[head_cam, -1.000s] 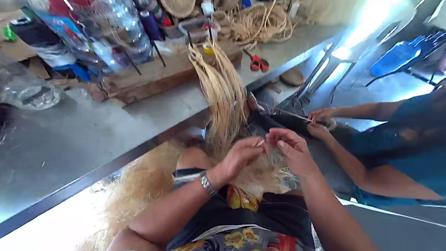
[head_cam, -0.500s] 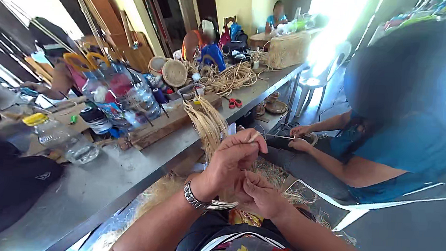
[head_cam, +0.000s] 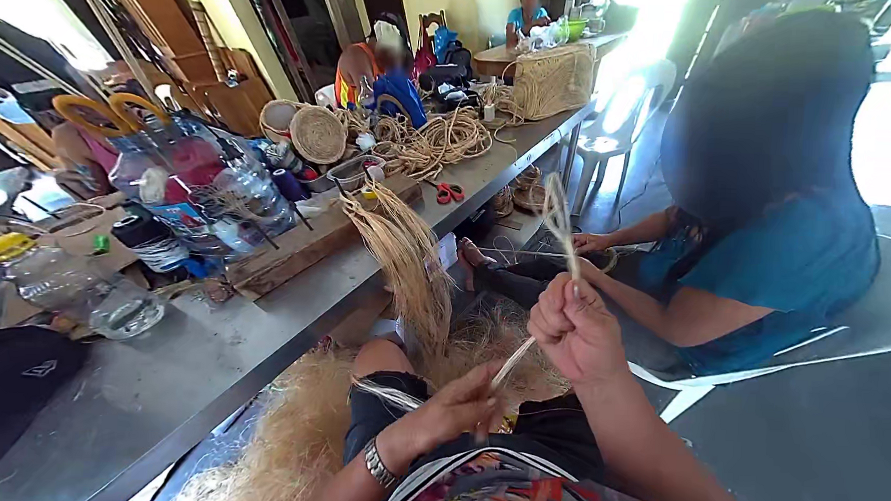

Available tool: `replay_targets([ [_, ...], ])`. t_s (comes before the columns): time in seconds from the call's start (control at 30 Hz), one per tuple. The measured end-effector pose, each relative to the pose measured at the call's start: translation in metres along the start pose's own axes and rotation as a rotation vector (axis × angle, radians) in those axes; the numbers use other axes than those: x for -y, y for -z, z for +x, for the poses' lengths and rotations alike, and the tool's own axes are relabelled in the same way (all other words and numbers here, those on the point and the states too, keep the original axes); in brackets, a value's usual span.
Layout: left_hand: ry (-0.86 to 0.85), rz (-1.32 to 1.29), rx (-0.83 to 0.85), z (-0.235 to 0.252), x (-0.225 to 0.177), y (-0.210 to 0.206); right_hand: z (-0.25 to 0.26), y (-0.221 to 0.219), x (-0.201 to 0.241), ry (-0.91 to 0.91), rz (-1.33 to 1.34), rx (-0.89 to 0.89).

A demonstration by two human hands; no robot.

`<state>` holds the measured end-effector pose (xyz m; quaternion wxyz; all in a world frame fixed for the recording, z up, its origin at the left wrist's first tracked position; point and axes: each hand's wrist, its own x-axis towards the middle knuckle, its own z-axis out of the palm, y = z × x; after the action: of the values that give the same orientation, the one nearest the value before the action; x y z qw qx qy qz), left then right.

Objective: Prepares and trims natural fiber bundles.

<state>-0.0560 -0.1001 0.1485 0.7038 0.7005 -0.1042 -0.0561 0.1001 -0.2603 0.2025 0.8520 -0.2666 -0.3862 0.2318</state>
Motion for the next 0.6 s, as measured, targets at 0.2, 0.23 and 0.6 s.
replay_targets([
  [0.2, -0.145, 1.153, -0.476, -0.09, -0.009, 0.031, -0.005, 0.064, 0.07, 0.309, -0.24, -0.166],
  [0.23, -0.134, 1.258, -0.567, -0.113, -0.012, 0.04, -0.011, 0.076, 0.083, 0.334, -0.257, -0.192],
  [0.6, 0.743, 1.424, -0.72, -0.255, 0.023, 0.06, -0.044, 0.101, 0.071, 0.297, -0.418, -0.38],
])
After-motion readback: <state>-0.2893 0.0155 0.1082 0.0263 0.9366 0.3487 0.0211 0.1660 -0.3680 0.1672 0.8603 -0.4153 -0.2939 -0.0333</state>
